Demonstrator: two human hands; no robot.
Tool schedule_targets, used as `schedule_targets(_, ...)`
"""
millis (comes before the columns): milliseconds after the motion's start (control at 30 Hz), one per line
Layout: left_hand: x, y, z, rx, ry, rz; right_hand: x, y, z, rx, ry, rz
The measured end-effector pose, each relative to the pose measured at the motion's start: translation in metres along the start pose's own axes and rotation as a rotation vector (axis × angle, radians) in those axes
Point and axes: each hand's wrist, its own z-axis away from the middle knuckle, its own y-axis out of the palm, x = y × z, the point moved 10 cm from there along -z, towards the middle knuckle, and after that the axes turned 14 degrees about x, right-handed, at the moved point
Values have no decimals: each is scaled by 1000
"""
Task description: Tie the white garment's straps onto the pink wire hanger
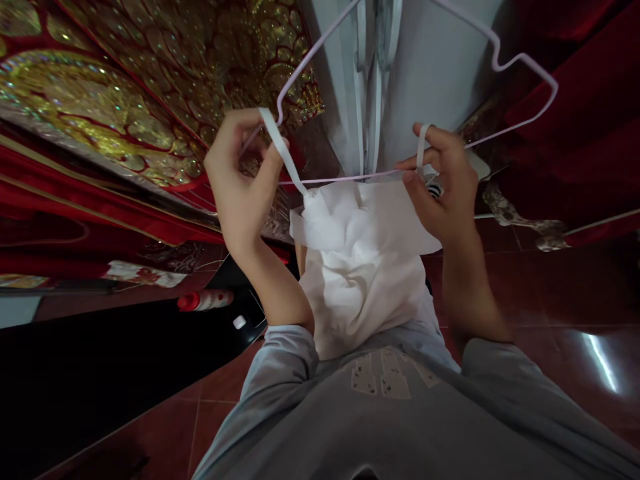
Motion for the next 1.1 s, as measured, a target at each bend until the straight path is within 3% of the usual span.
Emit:
schedule_targets(167, 6, -10, -1, -124, -40, 2, -3, 2, 1, -53, -20, -75)
schedule_targets(300, 12, -14, -1, -86, 112, -6, -2, -2, 4, -68, -29, -38)
schedule_targets(400, 40, -21, 7, -135, 127, 197, 2, 2, 3, -27, -37, -44)
schedule_targets(467, 64, -10, 15, -120, 67, 318, 3, 3, 3, -33, -28, -33)
schedule_targets(533, 72, 5, 23, -94, 98, 348, 0, 3, 3, -40, 29, -15)
schedule_targets(667, 66, 28, 35, -85, 273, 367, 1, 1, 2, -36, 3, -48)
schedule_targets(800, 67, 32, 31, -58, 290, 299, 5, -6, -4, -22, -108, -125)
schedule_targets(867, 66, 28, 29, -59, 300, 250, 3, -22, -4, -112, -157, -125)
schedule_targets(1000, 66, 23, 27, -61, 300, 229, -13, -85, 18, -548, -246, -66)
schedule_targets(1100, 67, 26, 27, -35, 298, 276, -29, -116, 27, -684, -262, -19)
